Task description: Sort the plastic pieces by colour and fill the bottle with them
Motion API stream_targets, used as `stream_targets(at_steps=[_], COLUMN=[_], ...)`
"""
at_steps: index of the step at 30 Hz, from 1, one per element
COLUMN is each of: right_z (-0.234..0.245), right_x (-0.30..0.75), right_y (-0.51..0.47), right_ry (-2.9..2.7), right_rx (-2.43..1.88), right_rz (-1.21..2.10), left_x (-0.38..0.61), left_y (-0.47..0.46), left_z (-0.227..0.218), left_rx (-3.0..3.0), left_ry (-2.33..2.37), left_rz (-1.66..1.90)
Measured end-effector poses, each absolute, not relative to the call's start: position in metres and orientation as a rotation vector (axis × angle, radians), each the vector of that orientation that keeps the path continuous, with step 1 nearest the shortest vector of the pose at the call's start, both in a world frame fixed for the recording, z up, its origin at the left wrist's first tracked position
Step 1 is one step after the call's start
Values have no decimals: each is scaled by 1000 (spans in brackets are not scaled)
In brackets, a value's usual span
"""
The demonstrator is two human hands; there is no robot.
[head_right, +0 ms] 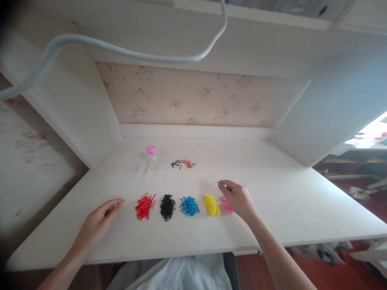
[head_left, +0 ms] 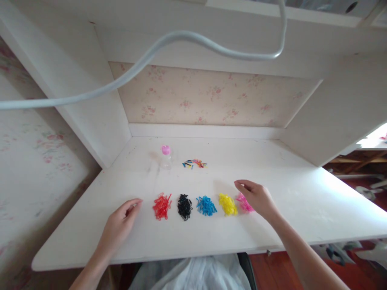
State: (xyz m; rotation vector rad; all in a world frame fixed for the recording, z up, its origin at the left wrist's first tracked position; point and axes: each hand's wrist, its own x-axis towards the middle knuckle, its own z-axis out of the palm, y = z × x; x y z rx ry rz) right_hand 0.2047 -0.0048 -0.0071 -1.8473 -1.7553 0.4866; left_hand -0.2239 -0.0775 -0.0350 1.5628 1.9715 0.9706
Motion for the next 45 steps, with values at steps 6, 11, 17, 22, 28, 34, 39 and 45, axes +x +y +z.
stream_targets(at_steps=[6, 11, 17, 22, 28, 34, 39, 45], right_z=[3, -13, -19, -17, -7, 4, 12, 16], right_x=[128, 109, 103, 103, 107, 92, 53, 13], right_y=[58, 100, 114, 112, 103, 74, 27, -4], right_ry=[-2212, -2243, -2296, -2294, -2287, -2321, -2484, -2710], right_rx=[-1883, -1971, -2014, -2016, -1948, -1799, -1439, -1315], right_rz=[281, 242, 255, 243, 253, 297, 437, 306], left_x=[-220, -222, -224, -224, -222, -221, -221, -223], left_y=[-82, -83, -83, -83, -82, -82, -81, -80], left_z=[-36, -36, -40, -40, -39, -38, -41, -43], left_rx=[1438, 1349, 1378, 1394, 1405, 1389, 1403, 1434], left_ry=[1933, 1898, 1866, 1859, 1851, 1845, 1826, 1827], left_rz=[1093, 1140, 1075, 1054, 1038, 1041, 1048, 1035])
